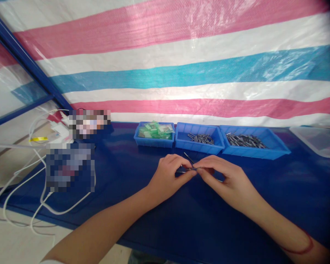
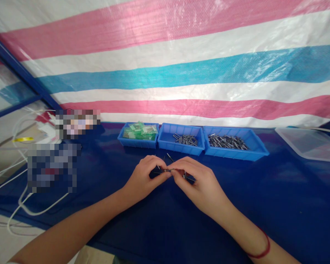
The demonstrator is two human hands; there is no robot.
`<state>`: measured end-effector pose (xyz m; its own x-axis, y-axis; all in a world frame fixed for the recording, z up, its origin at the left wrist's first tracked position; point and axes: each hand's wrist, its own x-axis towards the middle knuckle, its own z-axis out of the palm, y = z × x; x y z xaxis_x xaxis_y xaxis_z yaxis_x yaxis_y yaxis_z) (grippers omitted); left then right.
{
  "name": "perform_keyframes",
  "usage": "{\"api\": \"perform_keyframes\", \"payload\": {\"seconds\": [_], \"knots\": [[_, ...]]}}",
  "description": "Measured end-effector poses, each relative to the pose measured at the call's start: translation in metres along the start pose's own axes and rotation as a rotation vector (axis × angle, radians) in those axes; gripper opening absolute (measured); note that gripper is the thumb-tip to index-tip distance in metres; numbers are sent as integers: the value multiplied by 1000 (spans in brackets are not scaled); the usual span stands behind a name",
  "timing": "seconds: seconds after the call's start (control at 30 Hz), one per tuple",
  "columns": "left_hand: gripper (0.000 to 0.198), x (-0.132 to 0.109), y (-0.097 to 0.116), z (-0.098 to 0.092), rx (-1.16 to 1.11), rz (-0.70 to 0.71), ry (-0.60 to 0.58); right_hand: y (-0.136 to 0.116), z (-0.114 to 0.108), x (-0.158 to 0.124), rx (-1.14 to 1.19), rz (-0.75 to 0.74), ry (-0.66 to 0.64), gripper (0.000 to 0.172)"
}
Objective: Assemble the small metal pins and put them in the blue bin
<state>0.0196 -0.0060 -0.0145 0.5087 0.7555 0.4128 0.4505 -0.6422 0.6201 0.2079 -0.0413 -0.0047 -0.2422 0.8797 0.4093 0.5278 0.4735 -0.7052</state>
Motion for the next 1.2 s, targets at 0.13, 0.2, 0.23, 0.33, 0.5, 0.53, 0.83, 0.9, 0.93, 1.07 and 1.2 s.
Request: {"api": "perform_keyframes", "payload": {"seconds": [0.13,0.2,0.23,0.33,0.5,0.53,0.83,0.9,0.93,1.07,1.2], "knots": [[15,0,2,-3,-16,-27,46,0,1,1,-84,-36,7,17],[16,0,4,-4,-24,-37,63,0,0,2,-124,-52,-5,18],[19,0,4,-4,-27,-40,76,1,-1,3,-140,-56,-3,18],[38,-1,4,-4,-21,-47,89,9,-15,6,-202,-29,125,17],[36,-3,-2,-1,113,-65,-35,41,-58,11,-554,217,456,27],[33,-3,-3,-1,153,-68,-59,49,-65,11,-636,253,472,31],[37,-2,-1,4,386,305,-248,71,-56,18,-907,231,381,39],[36,-2,1,8,396,416,-309,68,-50,18,-877,195,393,32],[35,-2,1,10,405,435,-323,66,-47,17,-864,179,392,30],[28,-1,-2,13,444,441,-323,57,-37,15,-759,80,350,25],[22,1,-8,11,452,451,-313,50,-29,13,-674,33,282,23]]}}
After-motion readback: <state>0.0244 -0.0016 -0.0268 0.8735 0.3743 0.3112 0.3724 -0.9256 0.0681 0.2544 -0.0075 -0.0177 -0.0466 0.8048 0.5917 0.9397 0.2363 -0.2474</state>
